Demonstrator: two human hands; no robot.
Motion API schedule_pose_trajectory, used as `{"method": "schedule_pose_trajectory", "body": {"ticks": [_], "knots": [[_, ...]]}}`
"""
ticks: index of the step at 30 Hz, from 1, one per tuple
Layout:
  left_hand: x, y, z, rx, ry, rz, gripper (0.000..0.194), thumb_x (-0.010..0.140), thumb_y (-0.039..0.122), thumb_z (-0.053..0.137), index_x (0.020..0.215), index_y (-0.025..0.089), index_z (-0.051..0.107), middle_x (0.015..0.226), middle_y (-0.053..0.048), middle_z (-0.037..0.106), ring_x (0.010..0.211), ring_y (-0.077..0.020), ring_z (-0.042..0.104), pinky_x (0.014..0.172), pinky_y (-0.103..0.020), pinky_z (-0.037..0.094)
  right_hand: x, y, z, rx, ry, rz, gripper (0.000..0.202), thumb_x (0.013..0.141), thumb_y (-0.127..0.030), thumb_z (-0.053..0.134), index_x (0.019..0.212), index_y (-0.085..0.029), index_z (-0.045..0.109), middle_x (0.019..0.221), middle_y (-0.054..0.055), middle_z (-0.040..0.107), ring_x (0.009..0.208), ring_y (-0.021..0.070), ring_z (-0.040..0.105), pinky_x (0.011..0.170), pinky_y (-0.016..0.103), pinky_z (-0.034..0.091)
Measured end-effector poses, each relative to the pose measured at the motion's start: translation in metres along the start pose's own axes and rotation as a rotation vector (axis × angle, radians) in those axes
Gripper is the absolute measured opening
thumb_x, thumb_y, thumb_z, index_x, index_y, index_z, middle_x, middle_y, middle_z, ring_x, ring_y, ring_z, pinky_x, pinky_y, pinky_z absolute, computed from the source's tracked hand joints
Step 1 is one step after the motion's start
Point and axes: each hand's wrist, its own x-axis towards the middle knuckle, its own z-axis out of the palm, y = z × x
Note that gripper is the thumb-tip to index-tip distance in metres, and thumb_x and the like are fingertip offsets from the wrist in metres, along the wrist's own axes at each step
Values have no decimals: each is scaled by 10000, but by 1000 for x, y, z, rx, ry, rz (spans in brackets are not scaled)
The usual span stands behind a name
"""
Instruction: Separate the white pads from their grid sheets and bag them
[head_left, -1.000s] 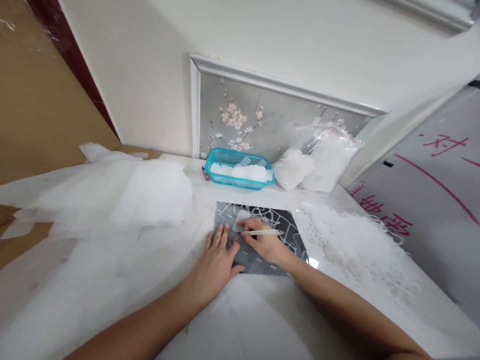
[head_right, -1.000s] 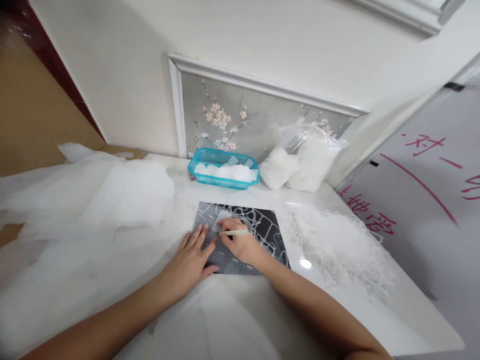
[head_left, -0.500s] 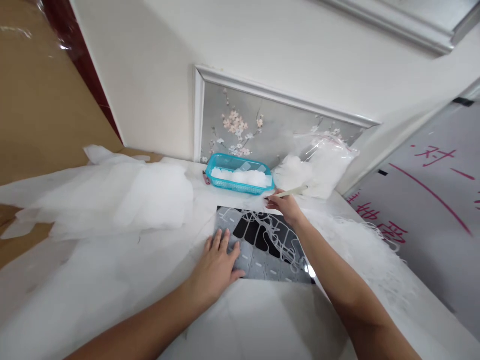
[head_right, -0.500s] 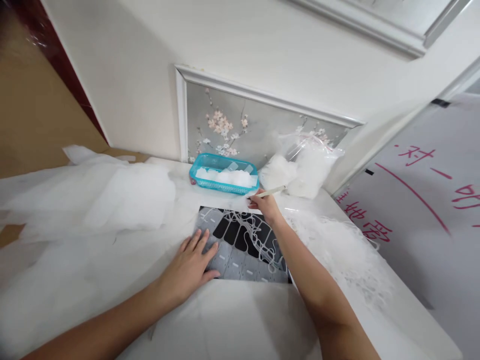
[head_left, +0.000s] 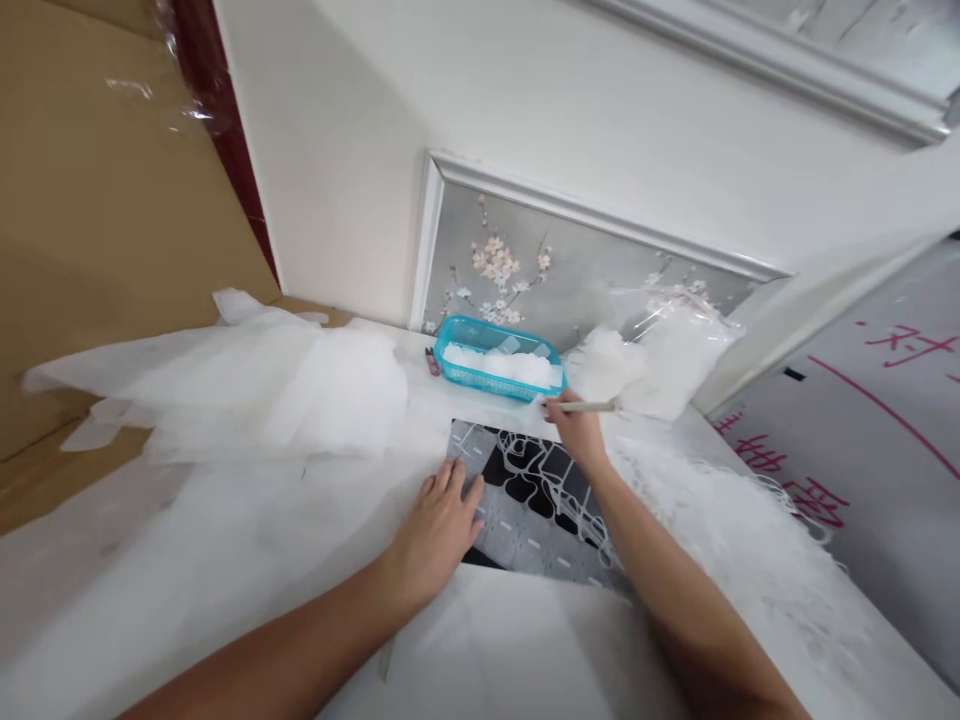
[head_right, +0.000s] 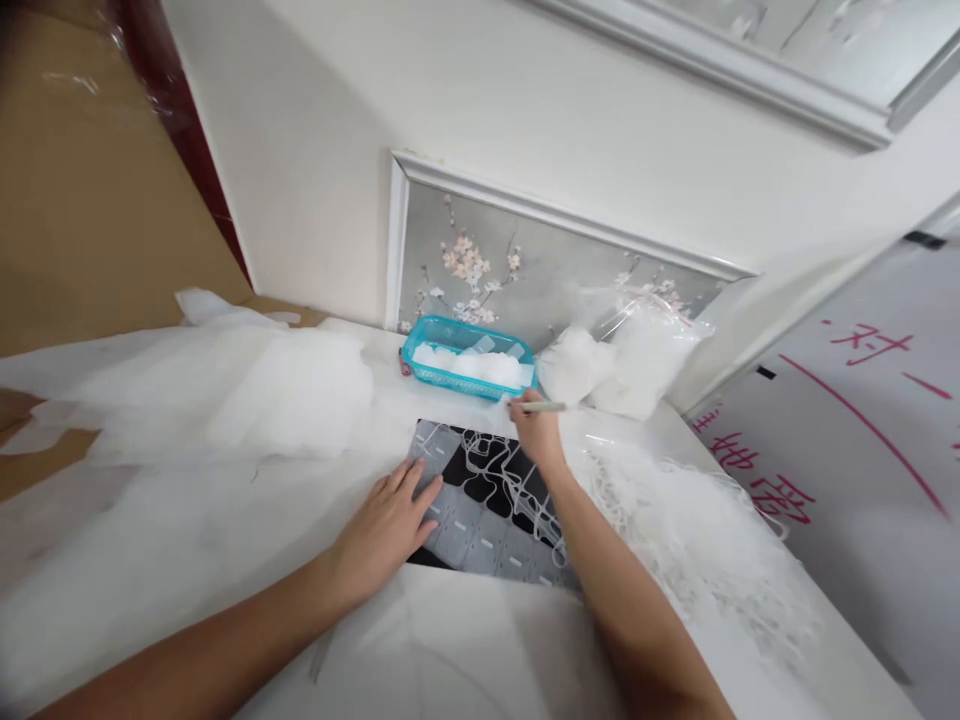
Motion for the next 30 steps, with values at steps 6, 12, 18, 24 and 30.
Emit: {"method": "schedule_pose_trajectory", "body": {"ticks": [6, 12, 18, 24, 30], "knots": [[-1, 2, -5, 14, -70, -25, 601, 898, 318, 601, 1371, -28, 470, 1451, -274, 361, 1376, -348, 330, 1110, -426, 326, -72, -18, 47, -439, -428, -546, 150, 932, -224, 430, 958, -192, 574, 1029, 85, 658, 924, 212, 608, 817, 343, 467], [-3, 3, -10, 12, -75, -60, 605, 885, 312, 623, 1399, 33, 467, 1460, -261, 348, 1373, -355, 336, 1100, -451, 326, -84, -9, 53, -259, -557, -435, 119, 887, -193, 539, 769, -179, 551, 1096, 61, 636, 1078, 191, 569, 937, 335, 424], [-4, 6, -12, 47, -66, -64, 593, 896, 348, 607, 1394, 53, 478, 1449, -250, 375, 1353, -364, 363, 1083, -509, 318, -79, -6, 53, -216, -604, -427, 152, 871, -174, 554, 721, -173, 523, 1059, 70, 612, 1132, 194, 538, 957, 348, 410], [-5, 6, -13, 52, -115, -81, 598, 910, 347, 585, 1420, 65, 448, 1472, -244, 338, 1376, -359, 328, 1072, -484, 340, -85, -6, 55, -270, -559, -475, 155, 872, -151, 551, 725, -175, 507, 1073, 69, 612, 1101, 195, 548, 950, 351, 428], [-4, 6, -10, 69, -109, -73, 590, 925, 360, 557, 1427, 71, 442, 1482, -246, 318, 1379, -370, 317, 1085, -489, 319, -96, -6, 63, -535, -564, -804, 142, 931, -128, 393, 928, -145, 534, 1105, 148, 597, 1064, 253, 516, 986, 447, 400]]}}
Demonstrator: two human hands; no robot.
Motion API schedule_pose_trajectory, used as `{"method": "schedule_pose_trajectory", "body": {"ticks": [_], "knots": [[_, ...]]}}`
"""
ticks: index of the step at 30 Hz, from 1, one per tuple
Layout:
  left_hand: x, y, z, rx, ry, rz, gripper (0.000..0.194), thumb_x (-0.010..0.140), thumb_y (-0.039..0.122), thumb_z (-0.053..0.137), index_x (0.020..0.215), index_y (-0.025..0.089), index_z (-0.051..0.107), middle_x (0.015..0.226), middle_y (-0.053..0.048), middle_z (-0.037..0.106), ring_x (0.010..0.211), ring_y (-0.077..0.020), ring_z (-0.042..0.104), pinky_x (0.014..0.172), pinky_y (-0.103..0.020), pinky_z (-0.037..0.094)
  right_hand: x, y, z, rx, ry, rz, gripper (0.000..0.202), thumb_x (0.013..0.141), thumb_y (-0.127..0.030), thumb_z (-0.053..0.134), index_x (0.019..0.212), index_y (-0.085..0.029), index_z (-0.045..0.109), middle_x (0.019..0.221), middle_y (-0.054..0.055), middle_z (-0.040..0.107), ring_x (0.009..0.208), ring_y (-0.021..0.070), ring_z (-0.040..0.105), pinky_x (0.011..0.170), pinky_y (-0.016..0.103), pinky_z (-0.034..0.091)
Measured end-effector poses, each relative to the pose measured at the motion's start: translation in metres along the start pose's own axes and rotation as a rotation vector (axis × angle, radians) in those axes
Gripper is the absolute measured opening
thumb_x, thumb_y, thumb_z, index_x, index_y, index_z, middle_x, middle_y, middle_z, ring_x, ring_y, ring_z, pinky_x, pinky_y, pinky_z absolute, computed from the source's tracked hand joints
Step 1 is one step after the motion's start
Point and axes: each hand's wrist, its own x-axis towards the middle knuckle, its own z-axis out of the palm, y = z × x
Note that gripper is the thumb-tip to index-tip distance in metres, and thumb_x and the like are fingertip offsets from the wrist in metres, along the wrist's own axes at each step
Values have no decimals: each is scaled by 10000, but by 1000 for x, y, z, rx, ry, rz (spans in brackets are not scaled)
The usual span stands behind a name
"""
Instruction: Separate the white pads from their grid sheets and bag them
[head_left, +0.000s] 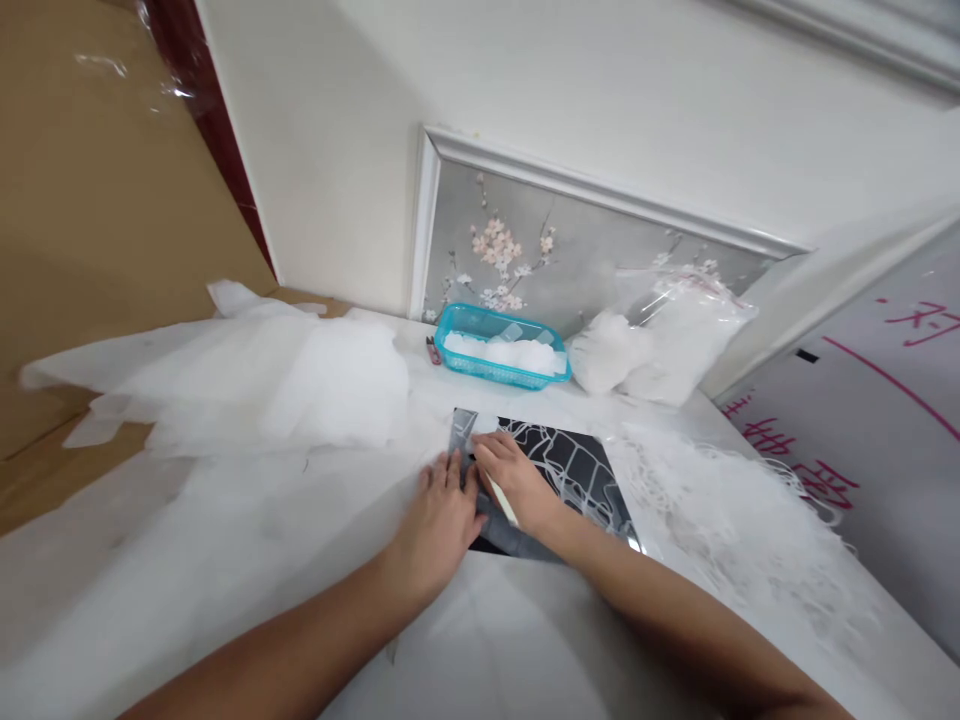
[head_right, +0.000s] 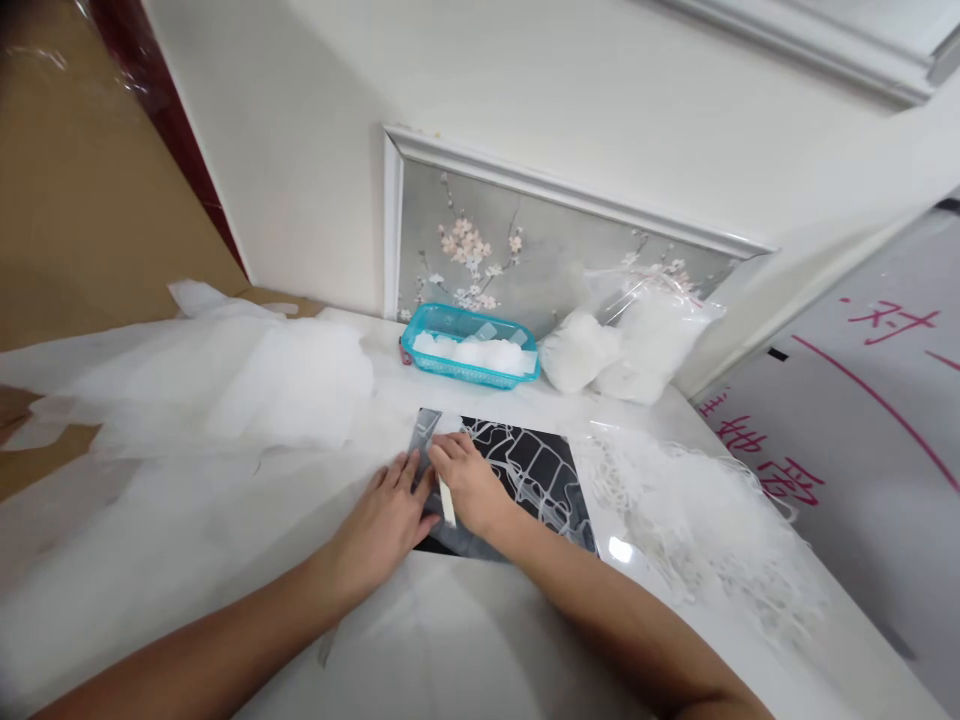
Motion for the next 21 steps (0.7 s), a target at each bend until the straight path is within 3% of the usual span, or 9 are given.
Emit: {"method": "schedule_pose_trajectory", "body": {"ticks": [2, 4, 7, 9, 12, 15, 18, 21], "knots": [[0, 1, 2, -1, -3, -9, 586, 934, 365, 541, 1434, 79, 434, 1487, -242, 315, 1383, -372, 307, 1081, -492, 322, 4, 12, -4, 49, 44, 81, 157, 939, -173, 380, 943, -150, 535, 992, 127, 614, 941, 241, 553, 904, 432, 455], [1, 1, 2, -6, -14, -8, 583, 942, 369, 526, 1443, 88, 422, 1494, -238, 304, 1389, -372, 296, 1077, -493, 324, 11, 35, -14, 234, 190, 334, 134, 916, -254, 442, 837, -174, 515, 812, 64, 598, 745, 196, 561, 775, 386, 504], [2, -1, -1, -25, -35, 0, 584, 935, 371, 540, 1441, 101, 426, 1501, -229, 303, 1388, -369, 298, 1063, -485, 340, 18, 77, -39, 695, 486, 724, 268, 736, -333, 653, 672, -185, 439, 662, -4, 522, 652, 148, 557, 720, 344, 541], [3, -5, -3, -46, -23, 15, 557, 926, 371, 555, 1410, 111, 467, 1486, -221, 340, 1370, -361, 329, 1050, -477, 353, 17, 100, -56, 828, 530, 806, 332, 630, -343, 712, 642, -182, 422, 644, -9, 522, 652, 144, 572, 724, 354, 562], [3, -9, 0, -86, 64, 67, 471, 908, 367, 582, 1313, 128, 559, 1415, -201, 437, 1345, -348, 361, 1068, -469, 327, 9, 118, -75, 836, 542, 843, 379, 567, -361, 746, 626, -183, 416, 618, 1, 536, 634, 150, 578, 707, 382, 575], [3, -10, 9, -125, 144, 108, 433, 878, 374, 622, 1239, 136, 601, 1354, -189, 476, 1344, -373, 348, 1089, -490, 289, 2, 116, -80, 780, 624, 840, 394, 595, -382, 751, 626, -186, 410, 605, -8, 506, 646, 147, 567, 716, 371, 574], [2, -5, 17, -125, 171, 113, 479, 876, 402, 618, 1263, 122, 582, 1367, -203, 458, 1348, -397, 335, 1081, -517, 289, 3, 94, -68, 519, 627, 712, 312, 743, -403, 664, 677, -185, 451, 720, 24, 576, 729, 170, 589, 749, 367, 550], [1, 0, 18, -106, 169, 106, 520, 892, 423, 593, 1309, 113, 554, 1397, -209, 436, 1364, -397, 312, 1081, -522, 290, 11, 58, -46, 203, 415, 446, 211, 900, -363, 504, 791, -183, 523, 976, 87, 654, 855, 209, 611, 804, 388, 508]]}}
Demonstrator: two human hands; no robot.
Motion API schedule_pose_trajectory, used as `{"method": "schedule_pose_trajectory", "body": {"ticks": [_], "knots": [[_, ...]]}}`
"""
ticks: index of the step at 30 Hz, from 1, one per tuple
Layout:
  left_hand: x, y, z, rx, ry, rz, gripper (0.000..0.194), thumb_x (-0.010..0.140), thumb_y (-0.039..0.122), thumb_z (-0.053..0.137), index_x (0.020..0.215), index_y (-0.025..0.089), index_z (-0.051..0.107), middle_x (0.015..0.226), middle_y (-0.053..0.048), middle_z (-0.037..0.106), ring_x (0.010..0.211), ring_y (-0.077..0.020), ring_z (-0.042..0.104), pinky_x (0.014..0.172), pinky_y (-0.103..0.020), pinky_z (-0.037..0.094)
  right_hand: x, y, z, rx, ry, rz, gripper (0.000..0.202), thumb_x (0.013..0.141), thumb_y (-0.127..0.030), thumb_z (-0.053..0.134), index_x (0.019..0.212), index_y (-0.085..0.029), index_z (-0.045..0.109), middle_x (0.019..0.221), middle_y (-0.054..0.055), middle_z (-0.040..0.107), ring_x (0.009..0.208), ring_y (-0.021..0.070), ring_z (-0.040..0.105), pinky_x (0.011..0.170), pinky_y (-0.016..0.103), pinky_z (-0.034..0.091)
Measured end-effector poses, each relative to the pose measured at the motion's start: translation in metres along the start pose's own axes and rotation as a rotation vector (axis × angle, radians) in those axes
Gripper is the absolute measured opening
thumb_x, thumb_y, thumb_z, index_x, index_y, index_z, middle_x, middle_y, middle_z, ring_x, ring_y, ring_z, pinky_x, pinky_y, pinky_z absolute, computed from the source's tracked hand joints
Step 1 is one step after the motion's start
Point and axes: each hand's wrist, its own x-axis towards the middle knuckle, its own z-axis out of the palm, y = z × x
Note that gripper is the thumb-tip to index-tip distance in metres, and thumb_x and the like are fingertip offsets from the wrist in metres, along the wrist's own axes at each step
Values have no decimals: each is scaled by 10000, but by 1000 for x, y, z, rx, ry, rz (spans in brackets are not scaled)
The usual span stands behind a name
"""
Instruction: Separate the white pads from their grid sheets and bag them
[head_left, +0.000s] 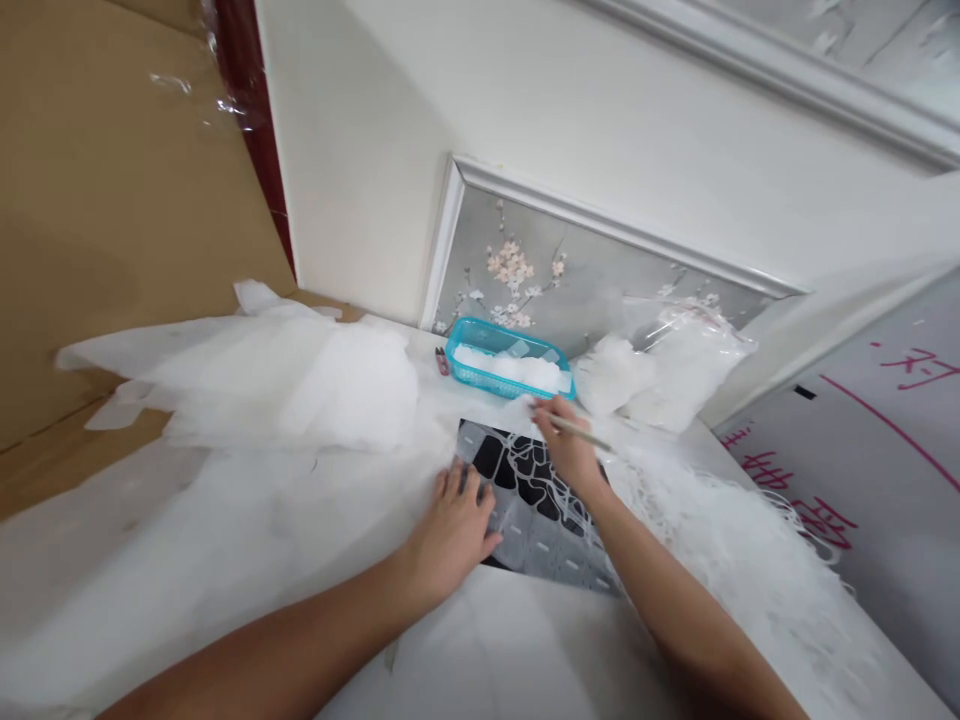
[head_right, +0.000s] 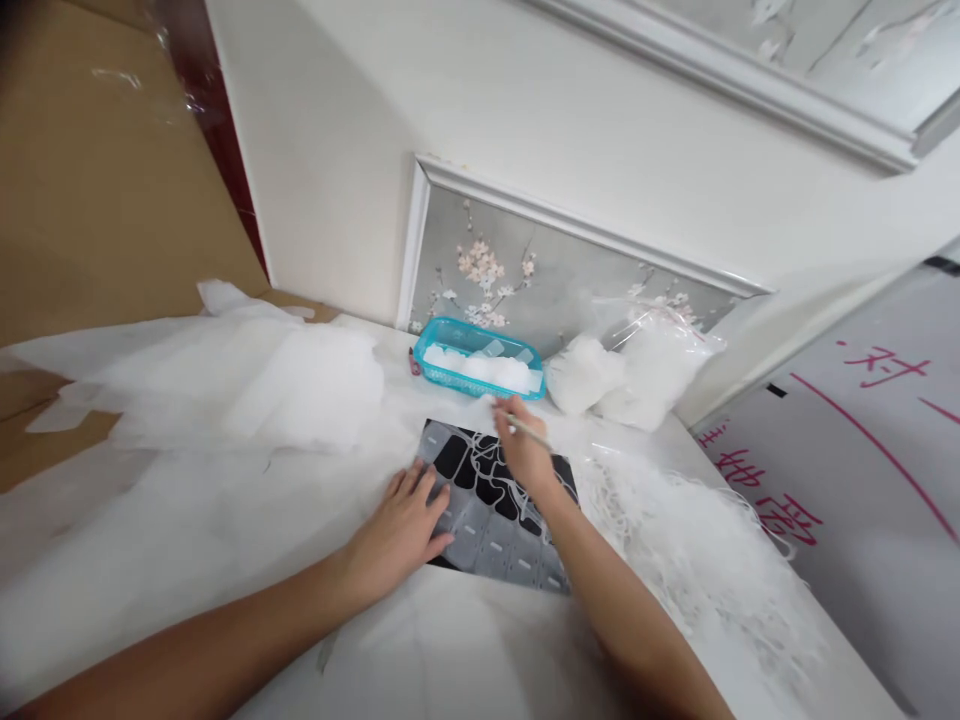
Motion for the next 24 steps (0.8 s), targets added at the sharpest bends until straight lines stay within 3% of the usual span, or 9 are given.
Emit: {"method": "schedule_pose_trajectory", "body": {"ticks": [3, 6, 9, 12, 14, 16, 18, 20, 24], "knots": [[0, 5, -4, 0, -25, -13, 556, 885, 451, 595, 1321, 108, 551, 1399, -210, 440, 1355, -392, 331, 1084, -520, 294, -17, -27, 24, -73, -336, -274, 212, 964, -294, 410, 985, -184, 589, 1126, 110, 623, 1011, 218, 587, 907, 383, 463], [-1, 10, -6, 5, -36, -41, 621, 854, 463, 634, 1344, 96, 527, 1378, -221, 457, 1319, -374, 392, 1080, -502, 312, -29, -39, 34, -20, -540, -330, 234, 974, -271, 403, 1069, -184, 598, 1099, 96, 631, 1040, 203, 575, 909, 349, 456], [-3, 12, -3, 57, -29, -58, 694, 846, 474, 642, 1356, 25, 499, 1378, -272, 440, 1300, -373, 416, 1076, -481, 323, -27, -35, 32, 76, -477, -164, 177, 947, -280, 459, 884, -181, 592, 1021, 63, 667, 938, 189, 613, 842, 320, 468], [-4, 11, 1, 86, -31, -44, 706, 845, 502, 633, 1331, 1, 524, 1383, -290, 431, 1294, -386, 417, 1074, -478, 322, -15, -26, 28, 49, -179, -10, 212, 929, -318, 485, 764, -188, 513, 975, 63, 685, 894, 206, 635, 787, 320, 465], [-4, 10, 1, 82, -30, -32, 705, 837, 520, 636, 1319, 14, 543, 1369, -279, 453, 1285, -386, 425, 1069, -480, 325, -10, -22, 28, -24, -48, -53, 206, 944, -326, 459, 794, -193, 510, 1069, 85, 670, 967, 223, 628, 819, 336, 455], [-4, 10, -1, 79, -36, -30, 701, 836, 525, 633, 1314, 19, 551, 1355, -274, 469, 1279, -383, 432, 1065, -483, 328, -11, -23, 31, -62, -125, -171, 167, 956, -298, 436, 878, -197, 544, 1169, 95, 634, 1034, 221, 605, 868, 345, 447], [-3, 10, -4, 75, -56, -40, 690, 843, 522, 626, 1317, 25, 553, 1355, -270, 472, 1281, -381, 431, 1066, -485, 329, -18, -26, 35, -41, -331, -256, 151, 956, -264, 433, 924, -201, 566, 1175, 82, 628, 1056, 207, 587, 896, 341, 445], [-2, 11, -6, 66, -80, -52, 669, 848, 518, 622, 1310, 38, 565, 1363, -259, 469, 1292, -382, 421, 1068, -487, 329, -26, -30, 37, 25, -471, -236, 140, 944, -250, 458, 872, -194, 564, 1152, 72, 634, 1050, 196, 584, 897, 336, 449], [-1, 11, -6, 63, -80, -52, 659, 844, 520, 626, 1304, 51, 575, 1355, -249, 478, 1300, -390, 409, 1069, -485, 330, -30, -35, 35, 191, -527, -99, 197, 910, -254, 520, 729, -179, 507, 1063, 81, 637, 1120, 207, 567, 908, 339, 447]]}}
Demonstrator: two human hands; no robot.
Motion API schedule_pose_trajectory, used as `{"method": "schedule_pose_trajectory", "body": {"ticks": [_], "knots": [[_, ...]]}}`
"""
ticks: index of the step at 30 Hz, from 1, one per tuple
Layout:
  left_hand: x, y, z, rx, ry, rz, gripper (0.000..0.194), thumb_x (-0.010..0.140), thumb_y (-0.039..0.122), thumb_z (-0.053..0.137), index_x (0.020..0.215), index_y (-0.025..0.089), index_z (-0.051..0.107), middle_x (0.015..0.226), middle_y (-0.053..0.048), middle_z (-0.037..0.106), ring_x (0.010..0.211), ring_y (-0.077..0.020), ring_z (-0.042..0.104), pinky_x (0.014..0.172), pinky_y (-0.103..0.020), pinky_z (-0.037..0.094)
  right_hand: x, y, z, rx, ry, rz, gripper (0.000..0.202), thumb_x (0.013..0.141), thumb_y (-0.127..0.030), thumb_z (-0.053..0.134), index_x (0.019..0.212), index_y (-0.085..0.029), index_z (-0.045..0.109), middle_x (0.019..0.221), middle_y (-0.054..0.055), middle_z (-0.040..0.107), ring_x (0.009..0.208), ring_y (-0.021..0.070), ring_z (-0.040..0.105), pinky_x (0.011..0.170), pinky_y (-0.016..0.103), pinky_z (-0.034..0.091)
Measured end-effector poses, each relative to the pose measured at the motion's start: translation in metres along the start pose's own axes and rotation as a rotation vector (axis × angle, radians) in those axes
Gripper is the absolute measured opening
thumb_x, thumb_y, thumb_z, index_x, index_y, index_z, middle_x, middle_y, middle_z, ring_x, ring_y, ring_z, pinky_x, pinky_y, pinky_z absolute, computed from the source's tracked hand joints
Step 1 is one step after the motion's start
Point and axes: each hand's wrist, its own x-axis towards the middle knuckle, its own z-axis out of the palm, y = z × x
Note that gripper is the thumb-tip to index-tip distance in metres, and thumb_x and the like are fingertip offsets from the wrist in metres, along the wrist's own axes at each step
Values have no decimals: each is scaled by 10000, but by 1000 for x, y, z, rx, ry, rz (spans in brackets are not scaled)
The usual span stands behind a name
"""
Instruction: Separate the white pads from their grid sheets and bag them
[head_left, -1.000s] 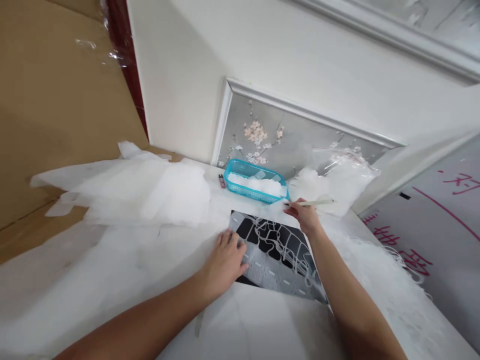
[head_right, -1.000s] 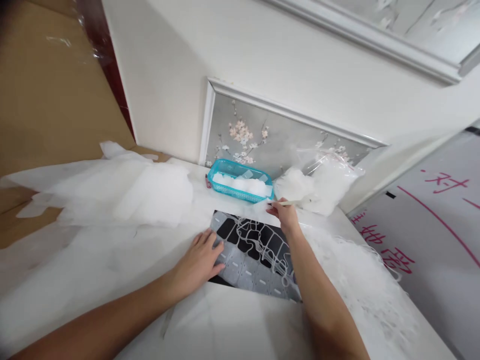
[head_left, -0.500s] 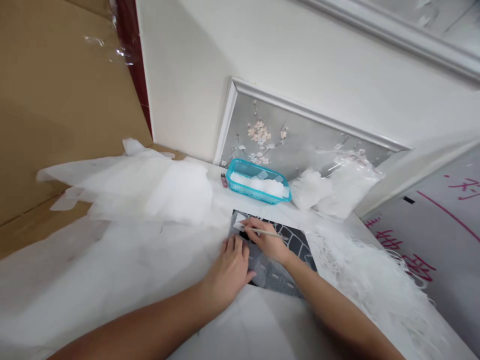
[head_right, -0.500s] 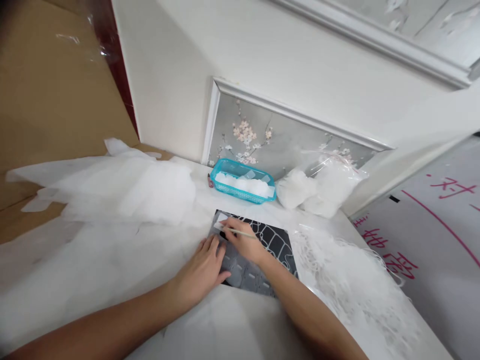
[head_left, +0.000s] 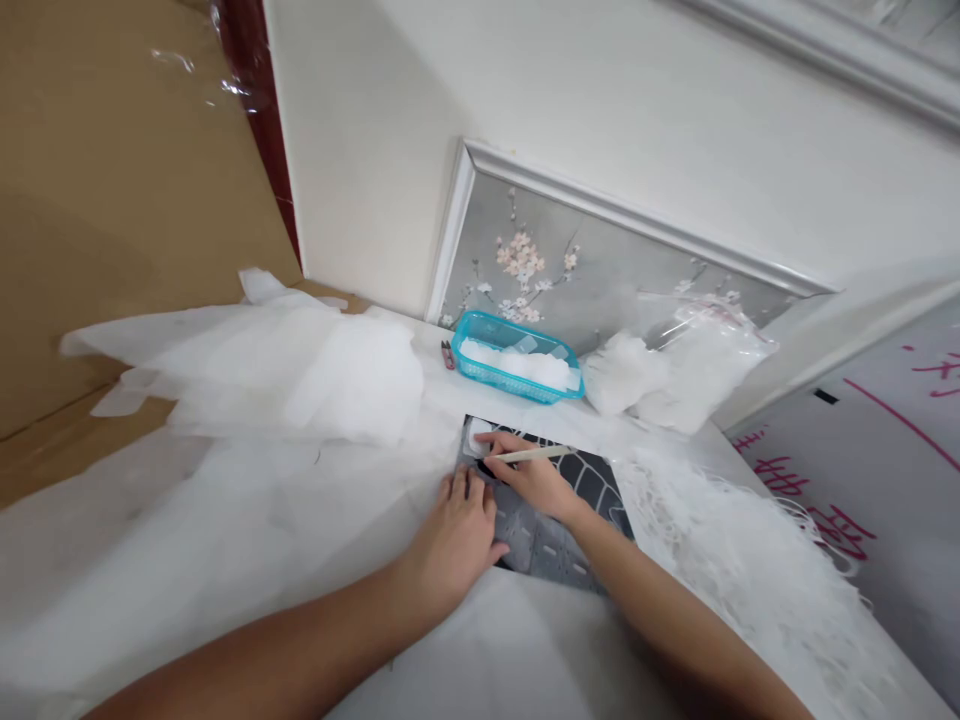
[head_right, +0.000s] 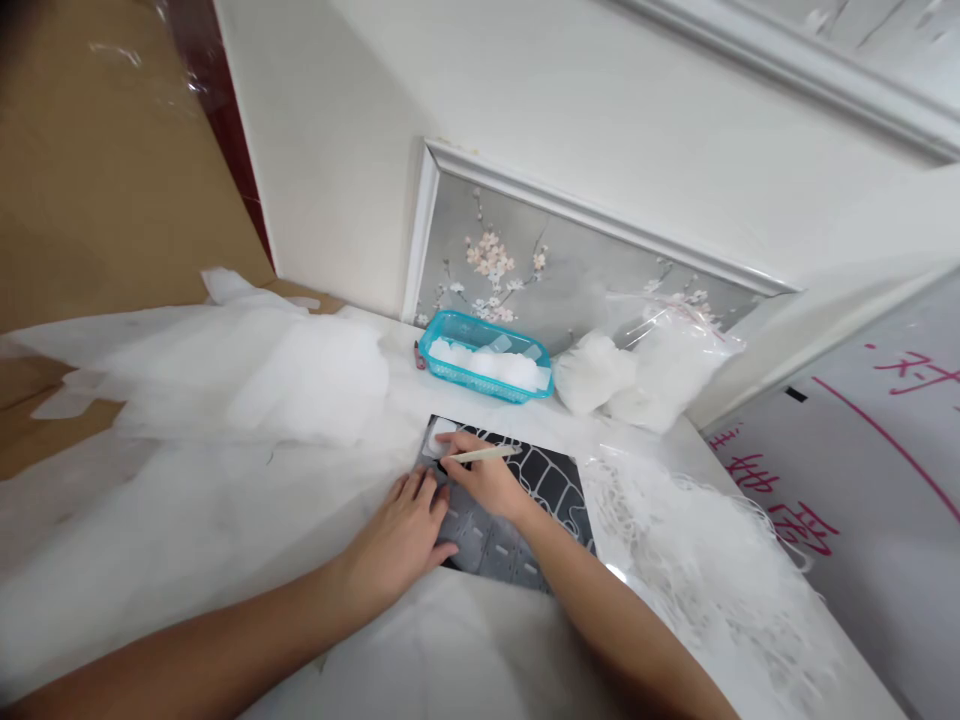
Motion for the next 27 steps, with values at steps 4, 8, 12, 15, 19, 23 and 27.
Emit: {"method": "schedule_pose_trajectory", "body": {"ticks": [4, 8, 12, 15, 19, 23, 27], "knots": [[1, -1, 0, 4, 1, 10, 669, 845, 515, 626, 1309, 37, 569, 1332, -254, 493, 1281, -394, 425, 1065, -482, 335, 4, 1, -5, 54, -36, -38, 200, 893, -233, 544, 704, -178, 509, 1035, 84, 619, 1200, 207, 519, 954, 348, 424], [1, 0, -1, 8, -7, 12, 670, 843, 517, 629, 1310, 40, 569, 1328, -247, 499, 1278, -390, 430, 1067, -477, 336, 6, 4, -5, 47, -38, -51, 194, 890, -227, 545, 704, -180, 515, 1053, 92, 618, 1183, 210, 530, 957, 365, 428], [1, 0, 0, 25, -1, 11, 668, 834, 534, 632, 1301, 58, 581, 1314, -237, 515, 1275, -384, 435, 1060, -475, 342, 8, 4, -6, 38, -66, -76, 210, 897, -237, 542, 696, -190, 501, 943, 81, 628, 1195, 217, 522, 939, 370, 443], [1, 0, 0, 47, 8, 14, 677, 834, 537, 632, 1314, 64, 568, 1317, -237, 516, 1268, -384, 445, 1047, -477, 350, 8, 2, -9, 31, -85, -73, 217, 898, -247, 545, 695, -189, 494, 948, 84, 627, 1196, 222, 522, 925, 372, 449], [1, 0, 1, 37, 6, 24, 682, 835, 533, 631, 1314, 52, 565, 1321, -242, 511, 1272, -390, 437, 1051, -478, 343, 8, 2, -9, 20, -82, -64, 209, 892, -227, 550, 692, -186, 503, 991, 86, 632, 1195, 215, 525, 921, 361, 451], [0, 0, 1, 22, -15, 14, 680, 847, 528, 619, 1321, 45, 557, 1343, -249, 488, 1285, -392, 422, 1063, -479, 333, 7, 6, -8, -15, -74, -94, 178, 892, -202, 550, 716, -182, 530, 1031, 82, 632, 1201, 205, 523, 942, 351, 447], [0, 0, -2, 12, -22, 15, 668, 853, 523, 614, 1321, 50, 559, 1358, -247, 476, 1294, -387, 415, 1070, -478, 329, 4, 4, -6, -128, -70, -142, 165, 921, -214, 520, 760, -183, 537, 1131, 100, 608, 1195, 212, 522, 975, 383, 445]]}}
